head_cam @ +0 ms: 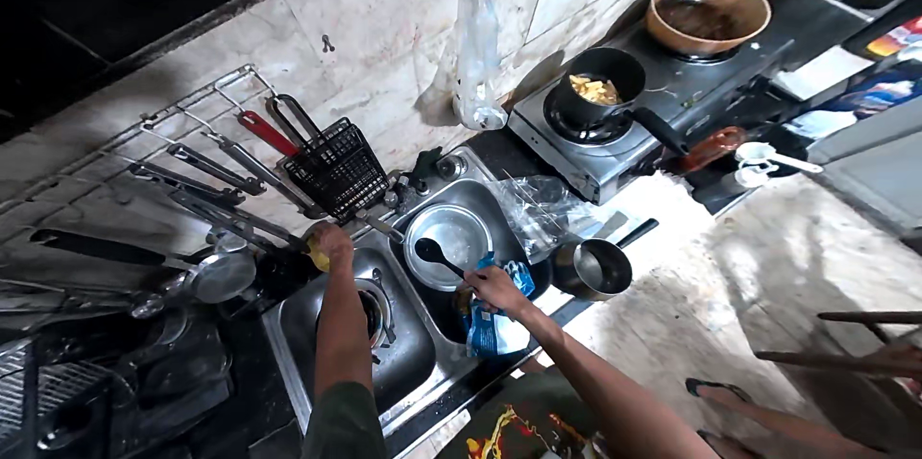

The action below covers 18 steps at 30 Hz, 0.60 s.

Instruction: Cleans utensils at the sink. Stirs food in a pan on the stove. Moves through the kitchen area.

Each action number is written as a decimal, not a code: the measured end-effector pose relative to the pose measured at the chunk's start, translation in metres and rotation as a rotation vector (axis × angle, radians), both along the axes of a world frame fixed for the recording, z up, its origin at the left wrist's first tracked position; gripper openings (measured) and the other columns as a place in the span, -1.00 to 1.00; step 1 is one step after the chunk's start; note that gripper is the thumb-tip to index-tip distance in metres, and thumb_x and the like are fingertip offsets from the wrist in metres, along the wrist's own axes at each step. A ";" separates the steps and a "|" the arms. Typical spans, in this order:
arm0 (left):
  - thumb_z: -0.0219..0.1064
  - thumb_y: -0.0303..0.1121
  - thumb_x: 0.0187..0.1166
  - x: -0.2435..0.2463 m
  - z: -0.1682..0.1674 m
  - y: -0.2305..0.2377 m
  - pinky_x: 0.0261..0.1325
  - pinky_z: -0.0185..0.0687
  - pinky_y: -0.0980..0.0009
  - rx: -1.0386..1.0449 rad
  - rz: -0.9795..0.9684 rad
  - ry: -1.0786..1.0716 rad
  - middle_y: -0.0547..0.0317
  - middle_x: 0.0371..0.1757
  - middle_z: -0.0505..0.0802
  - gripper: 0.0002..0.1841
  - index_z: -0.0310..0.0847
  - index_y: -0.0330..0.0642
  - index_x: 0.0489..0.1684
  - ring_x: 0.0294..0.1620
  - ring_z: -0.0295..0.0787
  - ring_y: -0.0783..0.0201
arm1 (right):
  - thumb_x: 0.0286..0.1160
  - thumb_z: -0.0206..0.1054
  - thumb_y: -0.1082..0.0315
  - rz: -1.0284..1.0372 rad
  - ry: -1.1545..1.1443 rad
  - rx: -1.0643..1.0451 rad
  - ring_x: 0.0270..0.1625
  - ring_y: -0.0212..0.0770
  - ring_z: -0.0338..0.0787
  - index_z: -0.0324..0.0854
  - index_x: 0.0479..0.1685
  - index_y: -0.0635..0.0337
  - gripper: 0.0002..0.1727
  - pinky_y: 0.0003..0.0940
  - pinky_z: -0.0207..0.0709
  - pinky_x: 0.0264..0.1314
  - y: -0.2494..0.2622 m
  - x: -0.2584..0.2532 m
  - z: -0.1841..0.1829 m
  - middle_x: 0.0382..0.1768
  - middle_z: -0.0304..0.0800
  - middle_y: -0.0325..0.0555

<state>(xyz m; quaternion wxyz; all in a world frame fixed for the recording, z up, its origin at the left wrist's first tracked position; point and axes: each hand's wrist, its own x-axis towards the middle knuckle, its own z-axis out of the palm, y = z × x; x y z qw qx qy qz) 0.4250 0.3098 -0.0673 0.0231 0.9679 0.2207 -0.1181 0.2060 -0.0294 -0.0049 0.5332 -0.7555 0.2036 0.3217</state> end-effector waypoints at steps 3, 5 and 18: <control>0.35 -0.43 0.52 0.001 0.004 0.000 0.61 0.38 -0.19 0.058 -0.027 0.027 -0.37 0.68 0.43 -0.41 0.39 -0.49 0.57 0.67 0.39 -0.27 | 0.83 0.08 -0.10 -0.024 -0.013 0.094 -0.74 -0.36 0.50 0.80 -0.02 0.06 -0.51 -0.42 0.43 -0.67 -0.015 -0.002 0.013 -0.63 0.63 -0.26; 0.29 -0.40 0.57 -0.004 0.007 -0.001 0.59 0.39 -0.20 0.116 -0.037 -0.006 -0.36 0.64 0.49 -0.42 0.37 -0.47 0.60 0.63 0.45 -0.26 | 0.83 0.09 -0.08 -0.049 -0.025 0.136 -0.75 -0.37 0.48 0.80 0.03 0.09 -0.52 -0.44 0.40 -0.70 -0.033 -0.002 0.030 -0.65 0.61 -0.26; 0.19 -0.38 0.74 -0.230 0.055 -0.235 0.20 0.73 -0.06 -0.787 -0.095 -0.418 -0.37 0.23 0.75 -0.58 0.47 -0.48 0.47 0.09 0.80 -0.14 | 0.80 0.16 -0.07 -0.137 -0.332 -0.282 -0.65 -0.31 0.48 0.81 0.01 0.12 -0.53 -0.29 0.47 -0.54 -0.336 0.078 0.186 -0.54 0.66 -0.17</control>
